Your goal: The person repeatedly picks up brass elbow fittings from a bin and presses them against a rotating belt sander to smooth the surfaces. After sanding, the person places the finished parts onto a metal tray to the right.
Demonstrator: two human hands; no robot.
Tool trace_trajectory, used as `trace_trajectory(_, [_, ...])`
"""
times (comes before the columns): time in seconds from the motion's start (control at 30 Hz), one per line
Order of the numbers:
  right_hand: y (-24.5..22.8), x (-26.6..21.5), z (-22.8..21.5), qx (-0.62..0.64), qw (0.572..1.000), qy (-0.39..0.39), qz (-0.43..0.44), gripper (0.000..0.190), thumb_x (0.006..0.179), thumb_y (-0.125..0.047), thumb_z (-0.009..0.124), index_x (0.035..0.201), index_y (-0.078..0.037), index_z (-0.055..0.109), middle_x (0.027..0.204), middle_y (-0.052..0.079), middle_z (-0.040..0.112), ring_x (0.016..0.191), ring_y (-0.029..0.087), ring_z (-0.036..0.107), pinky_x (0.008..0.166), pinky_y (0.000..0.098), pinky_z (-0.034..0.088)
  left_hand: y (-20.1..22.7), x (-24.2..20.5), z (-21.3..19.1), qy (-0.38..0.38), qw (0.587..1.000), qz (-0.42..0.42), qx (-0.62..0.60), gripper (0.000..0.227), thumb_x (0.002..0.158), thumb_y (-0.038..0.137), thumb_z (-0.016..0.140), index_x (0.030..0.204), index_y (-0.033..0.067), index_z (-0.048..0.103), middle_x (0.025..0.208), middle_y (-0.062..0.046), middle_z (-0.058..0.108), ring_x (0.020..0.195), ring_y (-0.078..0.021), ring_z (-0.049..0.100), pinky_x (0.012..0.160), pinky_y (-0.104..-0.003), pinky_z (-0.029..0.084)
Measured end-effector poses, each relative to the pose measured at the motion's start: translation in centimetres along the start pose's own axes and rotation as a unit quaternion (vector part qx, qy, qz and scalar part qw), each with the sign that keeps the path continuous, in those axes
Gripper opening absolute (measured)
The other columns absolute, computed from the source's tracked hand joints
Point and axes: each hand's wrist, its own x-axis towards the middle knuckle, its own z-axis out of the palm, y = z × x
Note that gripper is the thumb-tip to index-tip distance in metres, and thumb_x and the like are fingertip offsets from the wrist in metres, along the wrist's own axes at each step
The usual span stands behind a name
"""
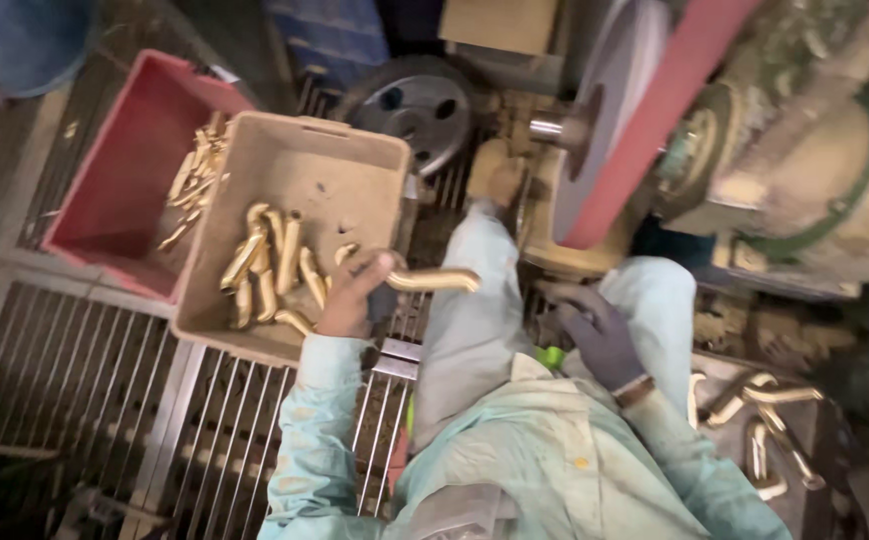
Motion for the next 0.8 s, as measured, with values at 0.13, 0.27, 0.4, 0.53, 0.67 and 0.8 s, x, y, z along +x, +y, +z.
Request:
trace_trajectory(0.13, [-0.3, 0.2, -0.5, -0.010, 0.996, -0.052, -0.075, 0.032, 0.109, -0.021, 0.054, 0.130, -0.002, 0.069, 0.101, 0.008, 0.071, 0.083, 0.011, 0.064, 0.074, 0.0256, 0.053, -3.2, 1.4, 5.3, -0.139, 0.983, -0.117, -0.007, 0.038, 0.095, 0.038, 0.070, 0.100, -0.0006, 0.069, 0.078, -0.007, 0.067, 0.057, -0.0173, 0.065, 0.050, -0.032, 0.052])
trace_trajectory(0.27, [-1.2, -0.6, -0.7, 0.272, 0.939, -0.174, 0.116, 0.049, 0.102, -0.034, 0.056, 0.136, 0.002, 0.059, 0.094, 0.009, 0.071, 0.064, 0.014, 0.065, 0.056, 0.0265, 0.052, -6.9, 3.7, 9.5, -0.182, 0.961, -0.206, -0.029, 0.041, 0.097, 0.041, 0.067, 0.099, 0.0004, 0.068, 0.077, -0.008, 0.067, 0.056, -0.0182, 0.064, 0.047, -0.034, 0.052])
trace_trajectory(0.4, [-2.9, -2.1, -0.8, 0.441, 0.859, -0.230, 0.121, 0.068, 0.098, -0.034, 0.066, 0.150, 0.005, 0.045, 0.101, 0.013, 0.070, 0.066, 0.016, 0.064, 0.058, 0.0262, 0.050, -10.1, 6.1, 11.6, -0.190, 0.949, -0.252, -0.007, 0.041, 0.098, 0.042, 0.064, 0.102, 0.0016, 0.070, 0.079, -0.010, 0.070, 0.055, -0.0180, 0.063, 0.047, -0.034, 0.051])
trace_trajectory(0.53, [-4.4, -3.2, -1.1, 0.443, 0.867, -0.187, 0.129, 0.072, 0.096, -0.032, 0.067, 0.153, 0.004, 0.042, 0.105, 0.011, 0.069, 0.067, 0.016, 0.064, 0.057, 0.0271, 0.051, -13.8, 7.7, 12.9, -0.201, 0.941, -0.269, -0.027, 0.045, 0.100, 0.043, 0.062, 0.107, 0.0002, 0.072, 0.079, -0.011, 0.070, 0.057, -0.0189, 0.064, 0.049, -0.035, 0.052])
trace_trajectory(0.67, [-4.0, -2.4, -1.1, 0.411, 0.893, -0.038, 0.177, 0.070, 0.090, -0.026, 0.061, 0.152, -0.001, 0.042, 0.115, 0.006, 0.072, 0.091, 0.010, 0.069, 0.075, 0.0237, 0.055, -17.1, 9.0, 13.9, -0.171, 0.949, -0.256, -0.068, 0.042, 0.100, 0.038, 0.060, 0.114, 0.0009, 0.072, 0.095, -0.009, 0.073, 0.080, -0.0191, 0.070, 0.072, -0.033, 0.056])
trace_trajectory(0.8, [-2.1, -1.9, -1.1, 0.441, 0.886, -0.052, 0.132, 0.060, 0.103, -0.023, 0.061, 0.157, -0.003, 0.044, 0.109, 0.005, 0.067, 0.087, 0.012, 0.064, 0.072, 0.0265, 0.054, -19.7, 9.7, 14.1, -0.164, 0.962, -0.212, -0.056, 0.035, 0.097, 0.029, 0.061, 0.117, 0.0032, 0.072, 0.105, -0.007, 0.075, 0.095, -0.0193, 0.071, 0.087, -0.033, 0.056])
